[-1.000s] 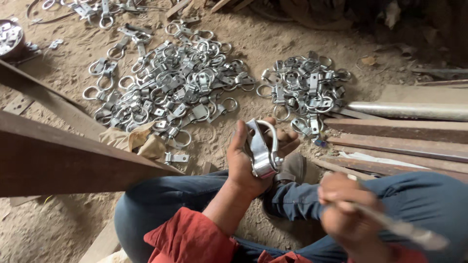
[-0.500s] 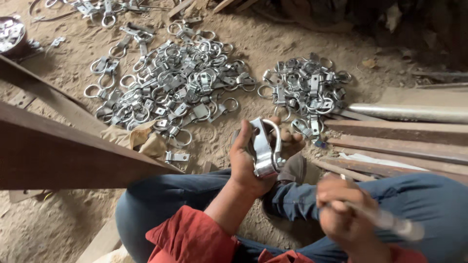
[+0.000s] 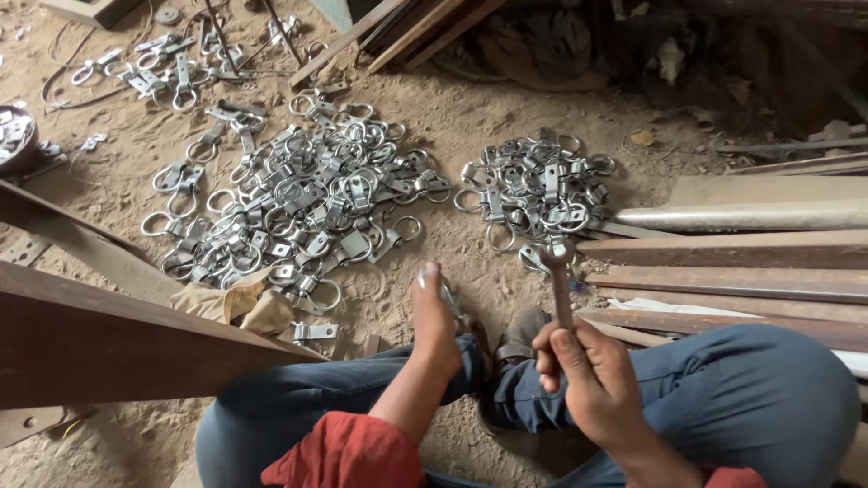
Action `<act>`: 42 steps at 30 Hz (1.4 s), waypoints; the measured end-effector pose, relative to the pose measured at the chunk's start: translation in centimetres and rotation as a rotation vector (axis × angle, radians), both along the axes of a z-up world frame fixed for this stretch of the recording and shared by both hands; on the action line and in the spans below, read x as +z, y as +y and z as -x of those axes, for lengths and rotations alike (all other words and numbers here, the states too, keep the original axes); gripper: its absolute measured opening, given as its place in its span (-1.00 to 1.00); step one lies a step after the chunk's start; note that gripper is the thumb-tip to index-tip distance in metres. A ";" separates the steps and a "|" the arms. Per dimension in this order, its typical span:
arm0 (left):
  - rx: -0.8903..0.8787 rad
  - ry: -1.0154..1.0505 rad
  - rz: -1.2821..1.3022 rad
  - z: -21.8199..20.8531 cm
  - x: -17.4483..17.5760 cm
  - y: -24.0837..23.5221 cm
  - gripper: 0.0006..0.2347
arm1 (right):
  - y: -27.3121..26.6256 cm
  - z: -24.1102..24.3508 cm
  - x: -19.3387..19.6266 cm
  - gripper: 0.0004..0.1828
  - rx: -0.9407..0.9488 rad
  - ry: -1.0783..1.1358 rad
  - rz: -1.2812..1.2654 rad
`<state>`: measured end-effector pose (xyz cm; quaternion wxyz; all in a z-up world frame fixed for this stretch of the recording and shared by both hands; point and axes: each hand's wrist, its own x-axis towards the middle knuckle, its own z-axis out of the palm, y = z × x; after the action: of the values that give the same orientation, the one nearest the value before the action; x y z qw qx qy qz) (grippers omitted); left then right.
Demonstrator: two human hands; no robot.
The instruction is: The person assembles metal clamps by inserting a bolt through a metal loop and bracket, then using a wrench to tighten a nut onto the bolt while holding the assembly by hand.
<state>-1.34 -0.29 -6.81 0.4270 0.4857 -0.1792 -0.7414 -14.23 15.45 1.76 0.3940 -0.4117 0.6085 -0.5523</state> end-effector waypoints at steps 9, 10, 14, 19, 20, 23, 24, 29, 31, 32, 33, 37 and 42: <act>-0.701 -1.013 1.156 0.1 3.6 1.3 -0.42 | 2.5 0.2 2.3 -0.65 0.034 0.015 0.146; -0.676 -0.987 1.180 -0.5 3.9 1.4 -0.43 | 3.2 0.5 3.0 -0.66 0.052 0.009 0.155; -0.459 -0.880 1.473 -3.1 6.9 1.3 -0.41 | 6.7 2.0 7.0 -0.65 -0.013 0.177 0.285; -0.492 -0.710 1.622 -4.1 15.4 3.5 -0.26 | 10.5 3.1 13.1 -0.66 -0.095 0.508 0.356; -0.526 -0.706 1.635 -4.1 17.4 4.0 -0.23 | 10.8 3.2 14.1 -0.63 -0.116 0.538 0.318; -0.550 -0.709 1.770 -4.0 22.1 5.2 -0.21 | 11.9 3.1 16.5 -0.65 -0.228 0.619 0.433; -0.540 -0.711 1.837 -3.9 23.2 5.2 -0.22 | 12.0 2.5 16.6 -0.65 -0.231 0.526 0.572; -0.400 -0.696 1.830 -3.6 23.4 3.1 -0.24 | 9.4 1.2 15.3 -0.60 -0.004 0.823 0.329; -0.380 -0.639 1.729 -3.5 21.9 1.3 -0.25 | 8.7 1.9 14.9 -0.57 -0.007 0.989 -0.055; -0.385 -0.581 1.665 -3.7 21.1 0.3 -0.25 | 8.6 2.8 15.1 -0.59 -0.082 0.974 -0.141; -0.390 -0.521 1.591 -3.8 20.1 -0.5 -0.26 | 8.5 3.8 15.3 -0.62 -0.132 0.952 0.040; -0.404 -0.196 1.421 -1.7 16.4 -4.0 -0.26 | 5.4 7.1 13.5 -0.70 -0.167 0.917 0.414; -0.381 0.381 0.933 0.0 11.2 -6.3 -0.33 | 0.4 6.9 5.2 -0.79 0.093 1.077 0.331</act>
<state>-1.38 -6.59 4.43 0.4801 0.0602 -0.4938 -0.7225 -21.12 15.86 6.94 -0.0179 -0.7179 0.6103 -0.3345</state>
